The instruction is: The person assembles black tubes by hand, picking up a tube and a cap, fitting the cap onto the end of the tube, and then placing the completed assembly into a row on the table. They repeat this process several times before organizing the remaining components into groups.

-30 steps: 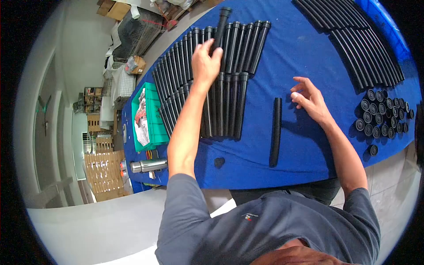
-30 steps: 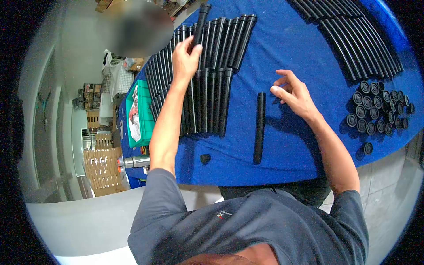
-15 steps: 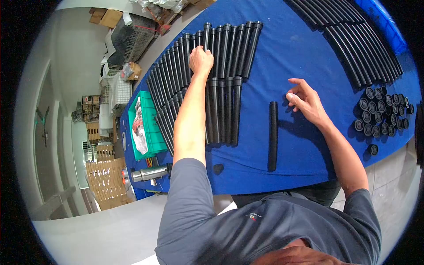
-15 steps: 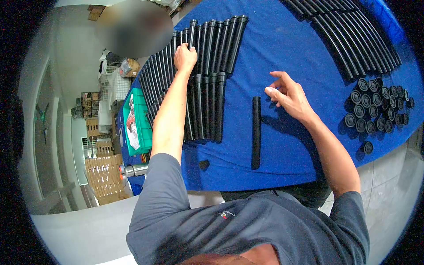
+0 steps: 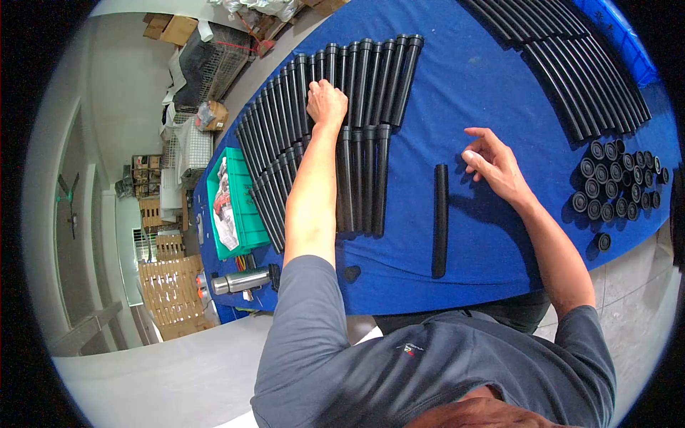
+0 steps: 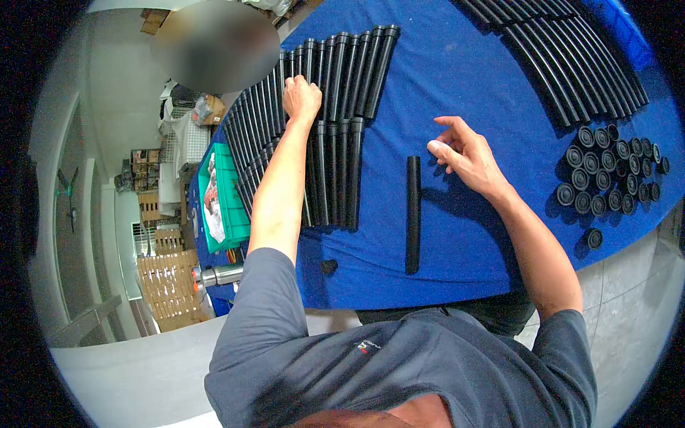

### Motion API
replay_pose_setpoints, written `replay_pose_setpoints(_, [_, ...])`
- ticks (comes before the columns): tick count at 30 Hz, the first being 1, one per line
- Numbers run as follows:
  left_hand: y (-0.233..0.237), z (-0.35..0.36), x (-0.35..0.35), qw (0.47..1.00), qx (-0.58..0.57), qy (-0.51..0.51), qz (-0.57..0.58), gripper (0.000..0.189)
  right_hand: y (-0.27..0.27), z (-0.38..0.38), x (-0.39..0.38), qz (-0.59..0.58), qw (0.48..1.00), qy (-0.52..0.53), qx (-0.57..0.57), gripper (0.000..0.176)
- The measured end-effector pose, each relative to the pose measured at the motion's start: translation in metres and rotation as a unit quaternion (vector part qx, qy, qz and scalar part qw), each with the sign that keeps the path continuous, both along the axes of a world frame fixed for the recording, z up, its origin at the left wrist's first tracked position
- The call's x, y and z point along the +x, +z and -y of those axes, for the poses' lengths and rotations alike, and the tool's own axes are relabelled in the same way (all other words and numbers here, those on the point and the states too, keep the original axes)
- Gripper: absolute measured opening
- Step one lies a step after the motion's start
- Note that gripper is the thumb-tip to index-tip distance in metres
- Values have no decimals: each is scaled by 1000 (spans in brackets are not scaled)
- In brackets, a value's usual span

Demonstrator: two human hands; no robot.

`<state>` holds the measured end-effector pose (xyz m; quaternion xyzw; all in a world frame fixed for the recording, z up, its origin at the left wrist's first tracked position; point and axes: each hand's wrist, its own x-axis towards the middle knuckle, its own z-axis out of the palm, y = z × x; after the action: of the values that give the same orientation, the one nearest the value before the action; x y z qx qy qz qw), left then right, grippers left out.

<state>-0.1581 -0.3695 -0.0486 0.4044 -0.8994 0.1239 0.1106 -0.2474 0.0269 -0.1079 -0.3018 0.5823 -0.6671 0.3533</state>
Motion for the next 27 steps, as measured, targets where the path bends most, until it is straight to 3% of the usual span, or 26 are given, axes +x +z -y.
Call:
replay_pose_setpoints(10, [16, -15, 6, 999, 37, 11, -1, 45, 0, 1, -1, 20, 1000, -7, -12, 44])
replay_pose_setpoints(15, [24, -36, 31, 991, 7, -87, -101, 46, 0, 0, -2, 27, 999, -13, -17, 44])
replay_pose_setpoints(23, [40, -189, 109, 933, 122, -230, -249, 27, 1, 2, 1, 31, 999, -12, -15, 41])
replay_pose_setpoints(24, [35, -208, 117, 932, 99, -267, -222, 26, 1, 1, 0, 35, 999, -15, -20, 38])
replay_pose_setpoints(27, [34, -268, 127, 937, 73, -324, -112, 33, 11, -9, -6, 97, 983, 147, -46, 27])
